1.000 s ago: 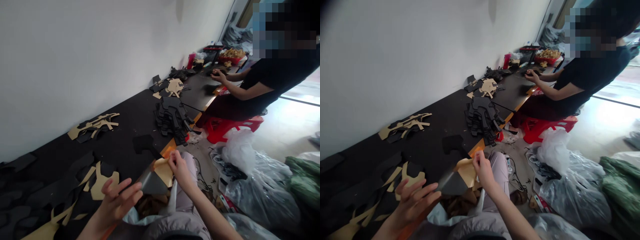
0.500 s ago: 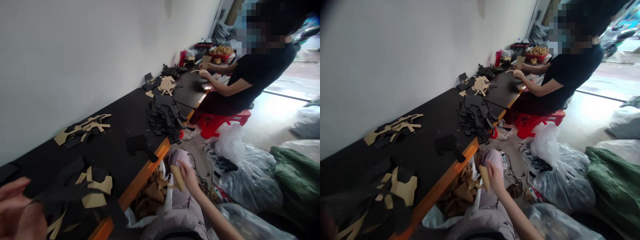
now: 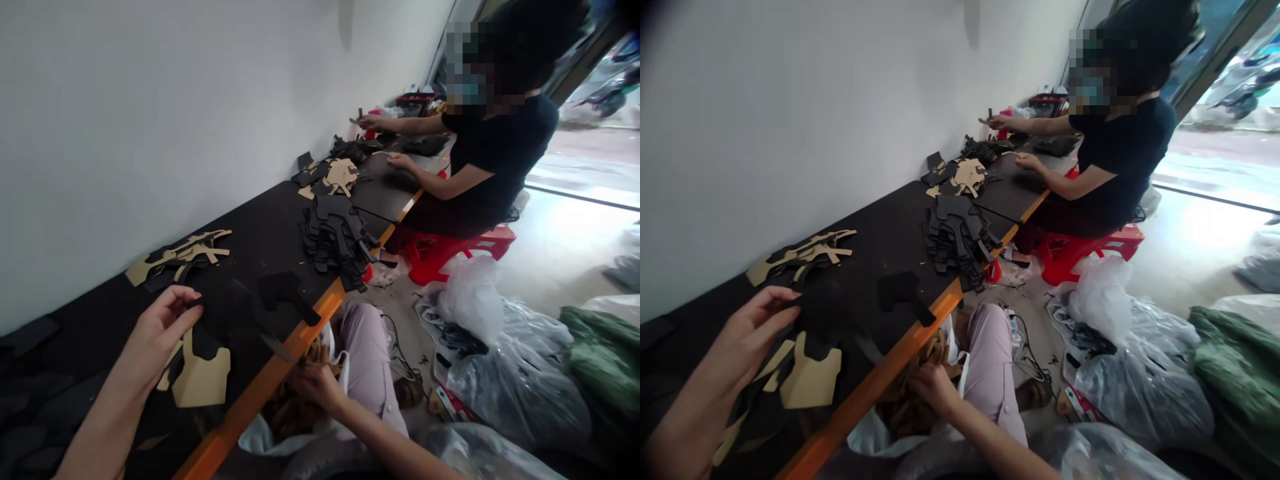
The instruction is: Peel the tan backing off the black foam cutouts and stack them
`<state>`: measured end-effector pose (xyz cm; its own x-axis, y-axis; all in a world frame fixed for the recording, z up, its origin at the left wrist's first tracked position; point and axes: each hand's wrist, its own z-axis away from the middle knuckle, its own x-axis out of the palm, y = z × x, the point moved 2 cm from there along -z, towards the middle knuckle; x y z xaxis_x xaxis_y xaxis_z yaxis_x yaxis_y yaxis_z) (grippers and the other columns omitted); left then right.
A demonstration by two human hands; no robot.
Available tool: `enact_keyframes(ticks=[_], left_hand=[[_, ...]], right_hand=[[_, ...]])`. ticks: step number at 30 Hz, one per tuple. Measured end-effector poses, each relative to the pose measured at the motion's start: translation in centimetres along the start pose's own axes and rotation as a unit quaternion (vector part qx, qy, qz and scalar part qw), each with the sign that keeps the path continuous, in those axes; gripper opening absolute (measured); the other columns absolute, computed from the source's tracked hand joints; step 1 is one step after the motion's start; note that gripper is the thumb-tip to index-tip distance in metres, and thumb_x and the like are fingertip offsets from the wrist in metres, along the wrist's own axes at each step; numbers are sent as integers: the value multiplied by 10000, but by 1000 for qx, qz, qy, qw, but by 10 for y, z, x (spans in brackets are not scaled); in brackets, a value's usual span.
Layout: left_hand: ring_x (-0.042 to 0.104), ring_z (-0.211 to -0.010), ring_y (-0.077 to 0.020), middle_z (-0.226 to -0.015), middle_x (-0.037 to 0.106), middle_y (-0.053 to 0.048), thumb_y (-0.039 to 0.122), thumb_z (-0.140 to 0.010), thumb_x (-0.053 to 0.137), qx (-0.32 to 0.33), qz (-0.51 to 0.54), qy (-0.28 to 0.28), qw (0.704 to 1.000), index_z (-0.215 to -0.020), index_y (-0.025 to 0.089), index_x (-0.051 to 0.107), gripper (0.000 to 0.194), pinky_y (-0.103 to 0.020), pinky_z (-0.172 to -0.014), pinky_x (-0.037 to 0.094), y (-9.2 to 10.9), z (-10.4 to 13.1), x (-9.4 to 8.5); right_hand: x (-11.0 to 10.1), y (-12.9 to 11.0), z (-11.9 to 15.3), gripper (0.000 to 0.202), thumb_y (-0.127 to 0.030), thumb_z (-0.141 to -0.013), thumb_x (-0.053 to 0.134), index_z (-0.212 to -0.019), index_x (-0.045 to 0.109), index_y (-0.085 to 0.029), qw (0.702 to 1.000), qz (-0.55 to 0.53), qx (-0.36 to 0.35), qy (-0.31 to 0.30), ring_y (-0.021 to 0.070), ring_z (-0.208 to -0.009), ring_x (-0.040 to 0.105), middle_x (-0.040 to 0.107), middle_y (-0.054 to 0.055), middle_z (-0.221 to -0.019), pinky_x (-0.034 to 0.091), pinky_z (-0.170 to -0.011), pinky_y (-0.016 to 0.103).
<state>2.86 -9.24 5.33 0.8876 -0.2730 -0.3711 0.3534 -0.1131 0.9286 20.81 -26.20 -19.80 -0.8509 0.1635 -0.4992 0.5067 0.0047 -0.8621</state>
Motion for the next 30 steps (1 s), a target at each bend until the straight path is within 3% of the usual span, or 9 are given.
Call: enact_keyframes(ticks=[3,7,10,13,16,20,25,30], left_hand=[[447,-750,-101,-811,503,44,332,-679,657,-16,48,1,999,-843,230,523,235,-169,-647,353,-6,-6,0],[428,-748,-96,-800,490,49,318,-681,656,-8,55,30,998,-847,228,524,231,-162,-650,337,-8,-9,-6],[454,-779,-114,-819,499,40,353,-706,640,-21,16,-4,1000,-883,226,527,245,-193,-684,357,-8,-12,-3],[488,-786,-142,-814,522,24,378,-706,629,-30,-31,-62,997,-880,209,534,261,-239,-705,378,-7,-20,13],[520,-771,-169,-780,553,8,380,-671,630,-20,-58,-100,993,-820,191,550,253,-272,-700,391,-9,-33,37],[543,-772,-177,-768,584,3,360,-659,616,-3,-60,-134,989,-787,187,571,220,-282,-707,397,-17,-50,61],[533,-748,-161,-754,568,17,348,-672,601,-14,-28,-133,991,-796,187,556,208,-269,-690,384,-28,-60,69],[523,-732,-155,-736,565,19,340,-675,611,-14,13,-153,988,-802,186,561,206,-267,-686,374,-39,-72,80]], right_hand=[[-6,2,6,194,-212,-839,523,-886,711,-198,999,34,-21,-25,156,-761,620,677,48,-798,478,-708,231],[-21,3,17,218,-155,-855,474,-914,682,-179,998,66,-5,-8,173,-786,618,658,68,-824,481,-713,267],[-46,-18,15,253,-137,-877,456,-1060,612,-216,992,57,-71,88,144,-805,621,644,55,-898,495,-693,235],[-79,-53,1,440,-113,-858,512,-1259,441,-281,951,39,-200,234,131,-849,608,598,54,-987,509,-680,221],[-104,-80,-21,611,-89,-841,542,-1346,318,-350,928,74,-262,253,124,-839,594,566,42,-1023,511,-661,223],[-122,-90,-33,532,-62,-854,503,-1321,415,-302,921,123,-290,228,128,-827,587,595,42,-953,506,-704,247],[-125,-86,-30,347,-126,-870,510,-1182,585,-259,938,91,-265,204,142,-809,610,637,54,-904,508,-717,258],[-119,-79,-42,510,-311,-823,603,-1305,467,-219,956,-43,-95,273,147,-705,642,651,14,-765,539,-729,275]])
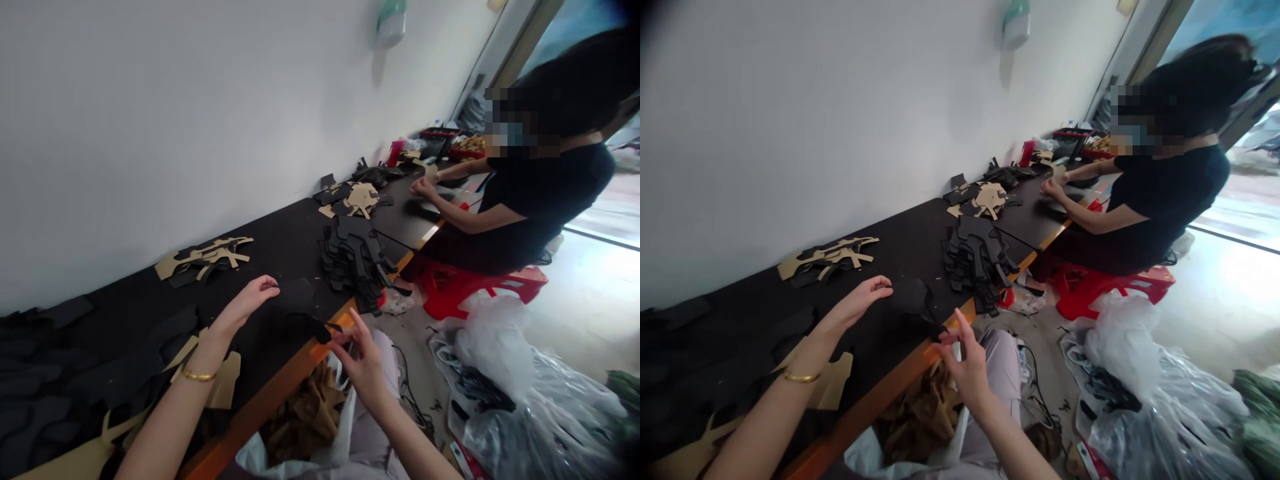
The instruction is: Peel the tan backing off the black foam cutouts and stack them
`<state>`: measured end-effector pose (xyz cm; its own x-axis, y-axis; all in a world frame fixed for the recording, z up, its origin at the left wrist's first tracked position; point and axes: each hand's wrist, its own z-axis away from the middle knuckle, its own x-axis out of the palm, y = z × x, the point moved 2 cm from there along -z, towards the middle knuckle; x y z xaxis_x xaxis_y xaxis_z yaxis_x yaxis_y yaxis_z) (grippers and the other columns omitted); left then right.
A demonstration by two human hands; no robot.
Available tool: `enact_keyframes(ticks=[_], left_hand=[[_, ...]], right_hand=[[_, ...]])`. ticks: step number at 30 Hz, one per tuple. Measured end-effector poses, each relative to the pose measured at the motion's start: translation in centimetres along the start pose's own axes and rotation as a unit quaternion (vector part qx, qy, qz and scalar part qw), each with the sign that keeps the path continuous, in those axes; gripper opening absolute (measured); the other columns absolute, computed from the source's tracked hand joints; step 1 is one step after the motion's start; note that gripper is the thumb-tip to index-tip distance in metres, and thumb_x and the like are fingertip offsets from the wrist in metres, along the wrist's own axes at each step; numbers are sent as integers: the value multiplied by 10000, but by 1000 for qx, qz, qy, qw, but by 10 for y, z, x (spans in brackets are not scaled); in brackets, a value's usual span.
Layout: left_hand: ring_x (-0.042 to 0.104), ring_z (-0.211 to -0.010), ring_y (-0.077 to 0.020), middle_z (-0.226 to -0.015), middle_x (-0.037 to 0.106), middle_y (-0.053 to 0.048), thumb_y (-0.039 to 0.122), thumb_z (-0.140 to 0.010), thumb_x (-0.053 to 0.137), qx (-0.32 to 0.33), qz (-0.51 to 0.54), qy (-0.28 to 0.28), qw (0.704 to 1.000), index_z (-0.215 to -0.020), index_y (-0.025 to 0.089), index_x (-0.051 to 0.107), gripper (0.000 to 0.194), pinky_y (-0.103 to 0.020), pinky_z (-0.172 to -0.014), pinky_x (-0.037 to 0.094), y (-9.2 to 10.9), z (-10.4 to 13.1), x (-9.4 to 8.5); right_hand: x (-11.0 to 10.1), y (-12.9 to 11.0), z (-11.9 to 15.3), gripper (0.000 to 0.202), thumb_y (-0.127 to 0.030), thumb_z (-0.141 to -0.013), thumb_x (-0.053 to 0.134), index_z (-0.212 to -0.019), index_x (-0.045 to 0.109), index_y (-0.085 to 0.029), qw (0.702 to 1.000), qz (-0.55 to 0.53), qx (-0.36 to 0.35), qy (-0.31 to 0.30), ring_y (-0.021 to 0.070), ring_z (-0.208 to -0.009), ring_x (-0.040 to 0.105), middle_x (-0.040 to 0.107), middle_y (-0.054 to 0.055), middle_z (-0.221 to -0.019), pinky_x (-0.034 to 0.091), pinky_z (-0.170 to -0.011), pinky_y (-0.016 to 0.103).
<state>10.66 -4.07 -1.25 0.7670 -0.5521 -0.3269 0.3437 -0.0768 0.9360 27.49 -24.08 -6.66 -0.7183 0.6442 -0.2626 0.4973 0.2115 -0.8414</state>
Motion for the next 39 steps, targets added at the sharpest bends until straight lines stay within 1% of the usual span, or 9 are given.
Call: enact_keyframes(ticks=[2,4,6,10,14,17,22,28,39], left_hand=[[520,-740,-160,-752,572,11,345,-667,610,5,3,-1,1000,-813,184,569,221,-272,-693,372,-4,-7,2],[516,-739,-161,-771,572,4,341,-663,601,-2,7,-9,1000,-835,180,571,238,-273,-683,372,-9,-13,5],[513,-739,-157,-795,567,0,321,-664,592,-14,15,-21,1000,-863,175,566,248,-272,-673,375,-14,-18,6],[531,-868,-173,-913,569,-23,293,-670,612,-3,37,-38,999,-904,175,544,270,-290,-782,397,-26,-22,7],[515,-989,-199,-975,557,-46,289,-673,641,18,50,-33,998,-916,177,528,290,-323,-890,381,-37,-27,3],[526,-970,-204,-963,563,-46,274,-650,668,19,53,-32,998,-913,182,512,320,-335,-874,398,-43,-31,1],[537,-925,-190,-960,567,-44,276,-643,676,24,53,-36,998,-893,176,532,305,-344,-873,402,-50,-38,2],[547,-915,-189,-937,577,-36,270,-646,674,13,55,-43,997,-894,178,554,290,-347,-873,406,-55,-41,2],[543,-897,-183,-918,579,-35,275,-653,656,12,54,-41,998,-886,178,551,274,-343,-860,406,-62,-46,6]], right_hand=[[5,2,-5,374,-326,-816,604,-1172,579,-216,999,-19,42,2,146,-701,641,664,15,-764,537,-710,269],[8,1,-10,178,-312,-822,591,-947,673,-214,999,-24,42,-8,145,-710,638,680,26,-786,524,-675,249],[10,2,-11,136,-287,-828,578,-842,689,-210,999,-20,32,-21,143,-702,634,682,29,-778,511,-638,235],[18,10,-8,158,-250,-828,555,-906,689,-217,999,-15,34,-34,143,-693,647,679,30,-798,522,-616,234],[30,24,-8,160,-292,-821,565,-894,682,-211,994,-56,97,-4,154,-656,671,684,31,-775,557,-612,251],[38,32,-7,181,-315,-822,563,-888,682,-196,991,-63,116,-13,162,-641,675,690,39,-760,568,-609,262],[42,38,-1,199,-287,-835,539,-903,691,-179,997,13,66,-46,165,-698,671,697,60,-813,550,-645,266],[42,39,2,201,-289,-848,522,-898,687,-187,997,41,56,-43,153,-687,659,699,56,-817,537,-632,254],[44,46,2,208,-298,-851,522,-903,681,-173,996,31,74,-38,154,-672,658,692,60,-802,542,-632,260]])
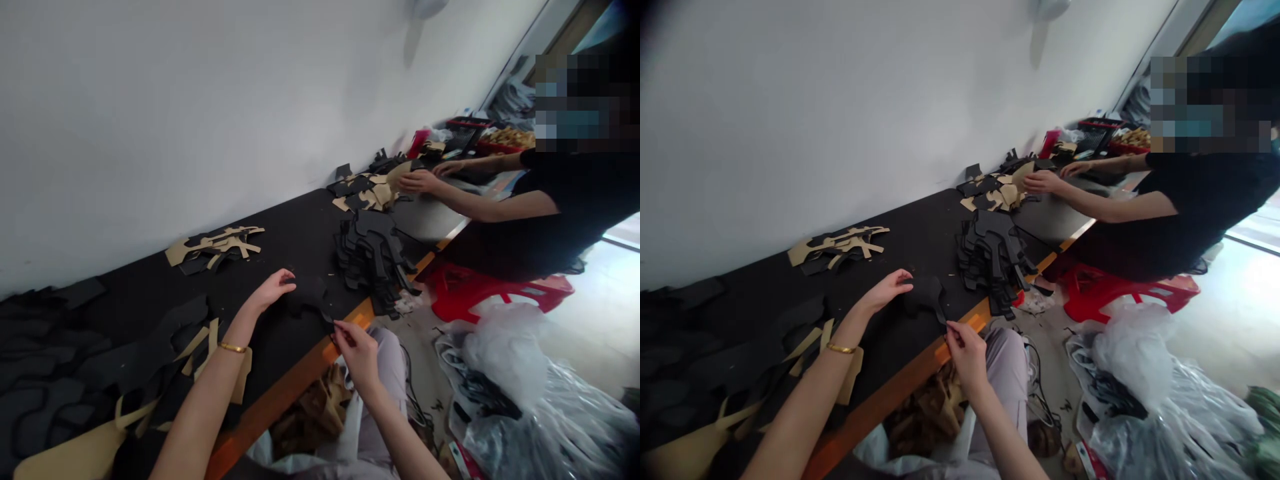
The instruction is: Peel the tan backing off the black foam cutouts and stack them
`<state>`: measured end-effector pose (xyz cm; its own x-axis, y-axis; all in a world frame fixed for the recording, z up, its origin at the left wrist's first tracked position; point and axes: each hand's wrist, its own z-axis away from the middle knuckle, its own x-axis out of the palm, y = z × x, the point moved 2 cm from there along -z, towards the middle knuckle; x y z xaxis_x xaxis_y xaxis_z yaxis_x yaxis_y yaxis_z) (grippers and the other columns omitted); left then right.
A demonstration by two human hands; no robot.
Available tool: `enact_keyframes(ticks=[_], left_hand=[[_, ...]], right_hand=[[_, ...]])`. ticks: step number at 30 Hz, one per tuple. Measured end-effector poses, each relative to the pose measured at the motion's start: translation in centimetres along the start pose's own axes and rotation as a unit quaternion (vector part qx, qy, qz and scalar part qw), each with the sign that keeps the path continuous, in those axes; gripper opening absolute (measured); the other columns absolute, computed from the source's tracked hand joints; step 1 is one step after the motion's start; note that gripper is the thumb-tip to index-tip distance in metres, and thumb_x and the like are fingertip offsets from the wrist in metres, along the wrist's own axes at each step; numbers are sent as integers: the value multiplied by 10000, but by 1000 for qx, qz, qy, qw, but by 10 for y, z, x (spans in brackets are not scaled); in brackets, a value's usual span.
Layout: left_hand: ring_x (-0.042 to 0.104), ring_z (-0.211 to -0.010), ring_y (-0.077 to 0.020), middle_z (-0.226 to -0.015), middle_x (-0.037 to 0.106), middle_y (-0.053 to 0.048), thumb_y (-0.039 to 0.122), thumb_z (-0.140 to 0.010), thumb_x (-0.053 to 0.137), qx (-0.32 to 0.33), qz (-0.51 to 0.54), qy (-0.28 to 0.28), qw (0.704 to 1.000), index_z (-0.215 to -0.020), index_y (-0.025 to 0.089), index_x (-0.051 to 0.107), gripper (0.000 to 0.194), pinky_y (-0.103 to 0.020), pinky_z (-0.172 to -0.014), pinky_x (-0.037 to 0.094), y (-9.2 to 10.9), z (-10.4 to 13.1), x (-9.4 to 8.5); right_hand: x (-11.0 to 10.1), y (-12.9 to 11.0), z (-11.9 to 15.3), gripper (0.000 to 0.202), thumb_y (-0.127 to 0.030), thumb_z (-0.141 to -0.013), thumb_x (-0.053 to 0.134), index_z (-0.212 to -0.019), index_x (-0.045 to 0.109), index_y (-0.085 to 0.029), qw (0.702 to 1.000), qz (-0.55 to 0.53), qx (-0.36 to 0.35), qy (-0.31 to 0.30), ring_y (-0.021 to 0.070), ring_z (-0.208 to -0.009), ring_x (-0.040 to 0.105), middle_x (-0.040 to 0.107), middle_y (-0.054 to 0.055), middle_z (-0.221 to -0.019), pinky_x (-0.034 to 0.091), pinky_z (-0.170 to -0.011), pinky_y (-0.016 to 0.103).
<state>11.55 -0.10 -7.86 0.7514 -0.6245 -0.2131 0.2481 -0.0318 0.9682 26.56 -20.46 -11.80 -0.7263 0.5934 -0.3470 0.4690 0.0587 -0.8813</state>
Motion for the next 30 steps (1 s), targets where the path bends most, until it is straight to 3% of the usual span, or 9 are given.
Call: enact_keyframes(ticks=[9,20,23,27,30], left_hand=[[550,-840,-175,-885,583,-27,278,-651,658,2,-12,4,1000,-870,181,545,265,-321,-800,426,2,2,3],[526,-748,-158,-826,558,-10,301,-628,656,-10,-44,19,999,-880,176,549,300,-304,-725,419,-1,0,4],[525,-755,-160,-816,550,-8,308,-637,650,-10,-58,18,998,-882,175,548,297,-301,-725,421,0,1,6],[523,-763,-161,-834,545,-8,311,-643,631,4,-78,21,997,-877,181,542,282,-297,-726,421,-1,-1,7],[515,-760,-160,-825,537,-3,307,-652,612,-1,-107,26,994,-893,182,541,281,-292,-719,418,-5,-3,6]], right_hand=[[0,-1,-3,198,-283,-838,529,-892,691,-181,1000,15,9,-7,153,-659,653,697,50,-789,530,-630,258],[-9,-8,-14,211,-223,-848,493,-904,692,-183,995,74,-23,-58,163,-700,645,691,53,-783,517,-653,265],[-10,-9,-15,230,-204,-851,482,-924,698,-177,993,86,-37,-68,164,-706,639,688,61,-789,516,-666,267],[-13,-12,-18,313,-167,-863,456,-1106,651,-171,990,89,-70,-87,149,-704,628,677,66,-806,509,-654,248],[-14,-13,-20,291,-138,-857,465,-1055,674,-181,987,71,-94,-108,139,-728,631,672,66,-831,507,-671,239]])
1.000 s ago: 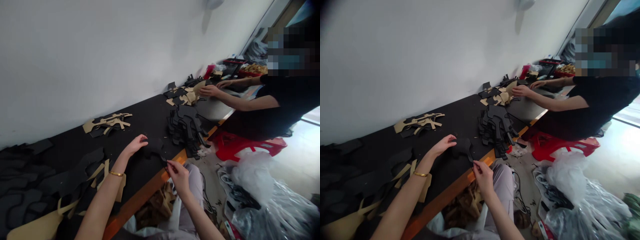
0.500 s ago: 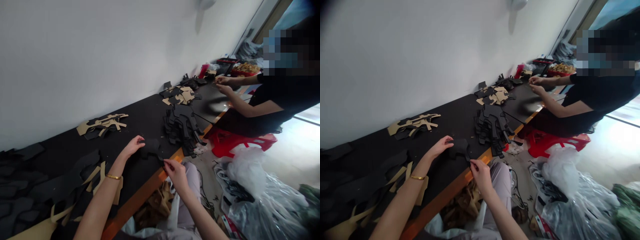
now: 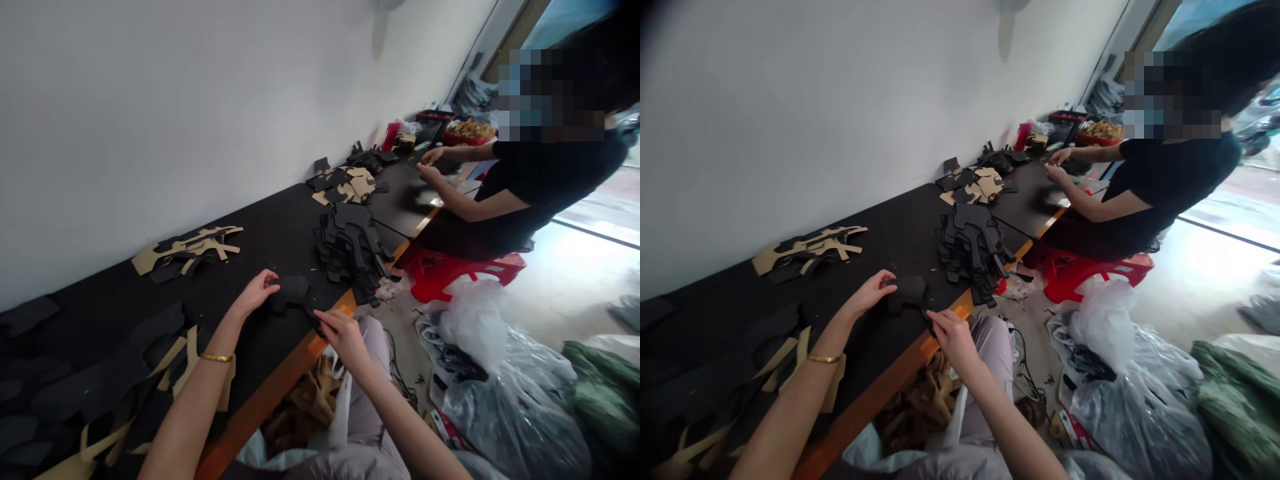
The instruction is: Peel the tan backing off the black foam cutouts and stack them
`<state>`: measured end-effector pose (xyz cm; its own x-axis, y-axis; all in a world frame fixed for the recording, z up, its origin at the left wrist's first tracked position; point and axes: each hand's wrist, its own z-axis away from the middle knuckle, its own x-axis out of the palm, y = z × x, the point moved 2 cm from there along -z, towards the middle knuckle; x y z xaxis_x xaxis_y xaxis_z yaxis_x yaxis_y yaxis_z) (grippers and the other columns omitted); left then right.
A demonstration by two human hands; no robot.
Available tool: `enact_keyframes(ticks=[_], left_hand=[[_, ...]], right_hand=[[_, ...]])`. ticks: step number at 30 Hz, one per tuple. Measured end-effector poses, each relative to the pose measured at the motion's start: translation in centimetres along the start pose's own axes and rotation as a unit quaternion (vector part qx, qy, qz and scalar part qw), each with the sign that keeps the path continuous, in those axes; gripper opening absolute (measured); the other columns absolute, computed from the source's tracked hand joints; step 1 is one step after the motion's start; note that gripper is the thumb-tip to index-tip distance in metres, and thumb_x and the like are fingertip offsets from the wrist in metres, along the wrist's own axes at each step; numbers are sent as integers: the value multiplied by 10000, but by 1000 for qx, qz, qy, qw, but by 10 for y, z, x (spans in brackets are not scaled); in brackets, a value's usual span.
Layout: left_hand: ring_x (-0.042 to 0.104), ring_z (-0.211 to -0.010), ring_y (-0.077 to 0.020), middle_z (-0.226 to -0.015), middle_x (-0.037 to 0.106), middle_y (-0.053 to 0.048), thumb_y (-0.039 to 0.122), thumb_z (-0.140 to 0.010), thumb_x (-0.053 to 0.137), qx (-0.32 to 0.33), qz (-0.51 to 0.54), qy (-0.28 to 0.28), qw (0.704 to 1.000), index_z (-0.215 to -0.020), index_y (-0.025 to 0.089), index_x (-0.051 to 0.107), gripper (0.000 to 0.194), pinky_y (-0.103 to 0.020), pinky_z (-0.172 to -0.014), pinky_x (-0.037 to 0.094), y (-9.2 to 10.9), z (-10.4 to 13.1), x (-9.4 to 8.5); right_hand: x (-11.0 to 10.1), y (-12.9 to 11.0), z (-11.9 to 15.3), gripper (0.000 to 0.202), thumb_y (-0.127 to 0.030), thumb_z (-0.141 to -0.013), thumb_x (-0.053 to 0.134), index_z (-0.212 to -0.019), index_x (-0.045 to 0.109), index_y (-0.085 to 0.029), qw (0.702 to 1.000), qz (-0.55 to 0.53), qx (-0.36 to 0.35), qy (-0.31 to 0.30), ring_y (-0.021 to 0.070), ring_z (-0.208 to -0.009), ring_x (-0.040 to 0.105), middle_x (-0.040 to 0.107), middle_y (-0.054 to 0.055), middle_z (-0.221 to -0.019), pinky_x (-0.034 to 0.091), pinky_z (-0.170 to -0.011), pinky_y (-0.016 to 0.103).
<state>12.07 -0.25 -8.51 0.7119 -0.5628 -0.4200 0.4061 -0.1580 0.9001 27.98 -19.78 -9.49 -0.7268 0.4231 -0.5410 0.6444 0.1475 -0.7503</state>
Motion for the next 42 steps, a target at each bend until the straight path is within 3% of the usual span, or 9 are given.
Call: enact_keyframes(ticks=[8,16,42], left_hand=[[518,-765,-156,-834,540,-6,283,-673,587,10,-21,3,1000,-911,186,537,262,-284,-718,423,-6,-2,2],[523,-757,-157,-822,548,-2,270,-682,580,13,-36,13,999,-905,186,544,241,-291,-722,429,-3,-2,3],[475,-686,-139,-752,502,19,273,-679,572,1,-40,6,999,-894,192,537,232,-265,-660,393,-2,-1,3]], right_hand=[[-2,4,-7,281,-48,-794,482,-943,688,-169,997,16,22,-66,141,-805,625,656,71,-919,494,-720,247],[-7,0,-19,281,-18,-782,497,-934,686,-159,984,83,36,-155,137,-795,616,661,52,-843,474,-749,238],[-5,-5,-23,290,-39,-843,452,-961,688,-160,953,176,28,-246,109,-766,597,596,61,-912,451,-725,195]])
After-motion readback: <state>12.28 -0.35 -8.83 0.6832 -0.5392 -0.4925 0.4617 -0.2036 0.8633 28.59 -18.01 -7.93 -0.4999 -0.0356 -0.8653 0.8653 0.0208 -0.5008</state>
